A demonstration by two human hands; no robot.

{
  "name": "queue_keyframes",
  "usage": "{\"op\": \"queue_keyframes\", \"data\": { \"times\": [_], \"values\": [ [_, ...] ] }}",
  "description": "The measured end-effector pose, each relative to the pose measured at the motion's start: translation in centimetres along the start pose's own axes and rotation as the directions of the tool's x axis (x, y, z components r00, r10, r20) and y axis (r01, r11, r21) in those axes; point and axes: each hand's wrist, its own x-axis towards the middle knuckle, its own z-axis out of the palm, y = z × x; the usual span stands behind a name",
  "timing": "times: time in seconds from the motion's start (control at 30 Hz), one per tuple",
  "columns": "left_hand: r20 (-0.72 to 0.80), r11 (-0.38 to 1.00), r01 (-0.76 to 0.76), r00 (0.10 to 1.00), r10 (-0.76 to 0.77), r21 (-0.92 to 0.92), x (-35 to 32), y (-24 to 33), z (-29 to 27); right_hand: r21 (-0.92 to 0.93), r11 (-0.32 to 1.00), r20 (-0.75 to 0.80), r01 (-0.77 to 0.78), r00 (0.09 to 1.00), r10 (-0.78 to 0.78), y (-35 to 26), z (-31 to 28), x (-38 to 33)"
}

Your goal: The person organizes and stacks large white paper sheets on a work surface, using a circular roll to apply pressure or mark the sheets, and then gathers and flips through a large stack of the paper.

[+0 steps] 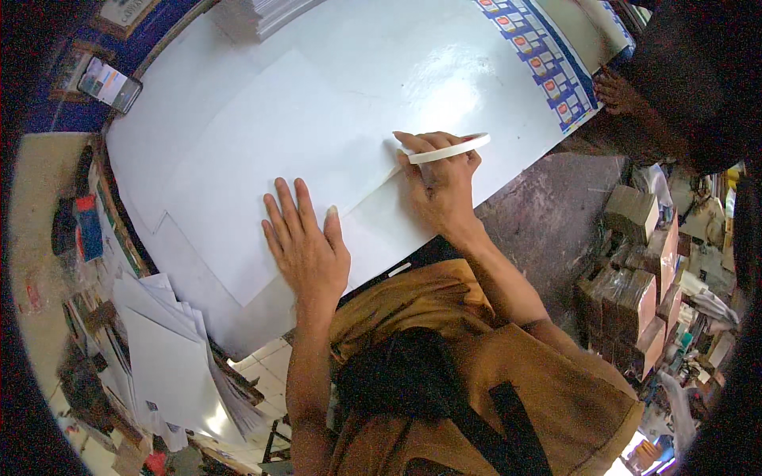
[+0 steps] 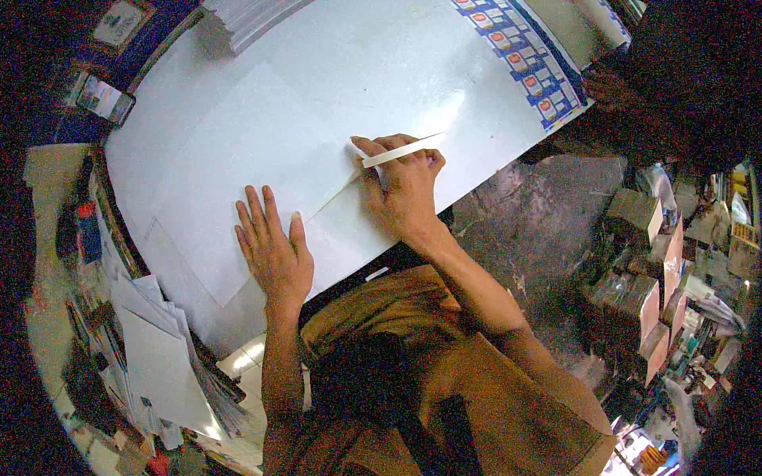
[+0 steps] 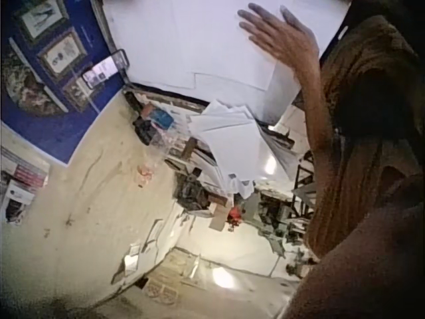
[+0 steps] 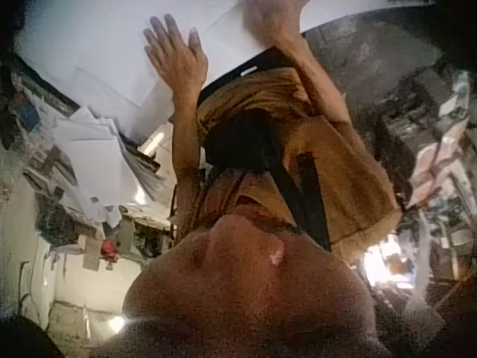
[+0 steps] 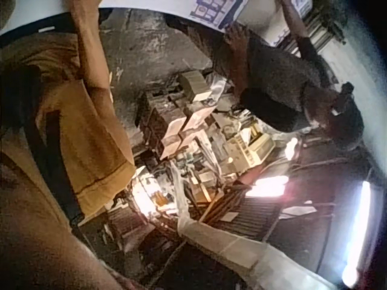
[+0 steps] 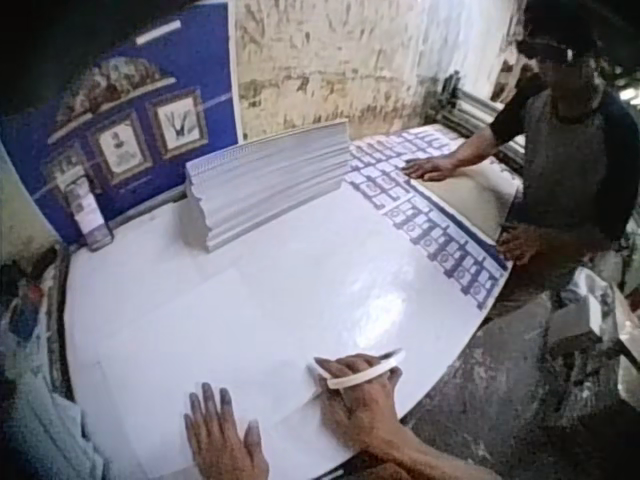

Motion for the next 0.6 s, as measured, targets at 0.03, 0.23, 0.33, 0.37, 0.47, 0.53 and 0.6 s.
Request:
{"op": "queue_keyframes", "data": {
  "times": [0.03, 0.23, 0.33, 0.37, 0.47, 0.53, 0.6],
  "values": [
    [0.001, 1.000, -0.001, 1.000, 0.001, -0.001, 0.01, 0.04, 0.00, 0.002, 1.000, 0.003, 0.003, 1.000, -0.003, 0.06, 0.03, -0.01],
    [-0.015, 1.000, 0.002, 1.000, -0.002, -0.006, -0.06, -0.06, 0.07, -0.015, 0.999, -0.009, 0.033, 0.999, -0.033, 0.32, 0.32, -0.27],
    [-0.015, 1.000, -0.008, 1.000, 0.008, 0.008, -0.07, 0.03, 0.01, -0.035, 0.999, 0.004, 0.028, 1.000, -0.028, 0.20, 0.24, -0.15],
    [-0.013, 1.000, -0.007, 1.000, 0.007, -0.007, -0.03, 0.08, -0.03, -0.044, 0.999, 0.011, 0.026, 1.000, -0.026, 0.15, 0.20, -0.10],
    [-0.014, 1.000, -0.007, 1.000, 0.007, -0.028, 0.05, 0.07, 0.03, -0.048, 0.998, 0.022, 0.037, 0.999, -0.036, 0.23, 0.14, -0.10],
    [-0.019, 0.999, -0.009, 1.000, 0.008, -0.033, 0.09, 0.09, 0.02, -0.055, 0.998, 0.024, 0.037, 0.999, -0.036, 0.28, 0.20, -0.06],
    [-0.017, 1.000, -0.003, 1.000, 0.002, -0.030, 0.15, 0.19, -0.10, -0.062, 0.997, 0.023, 0.040, 0.999, -0.038, 0.36, 0.28, 0.01]
  ]
}}
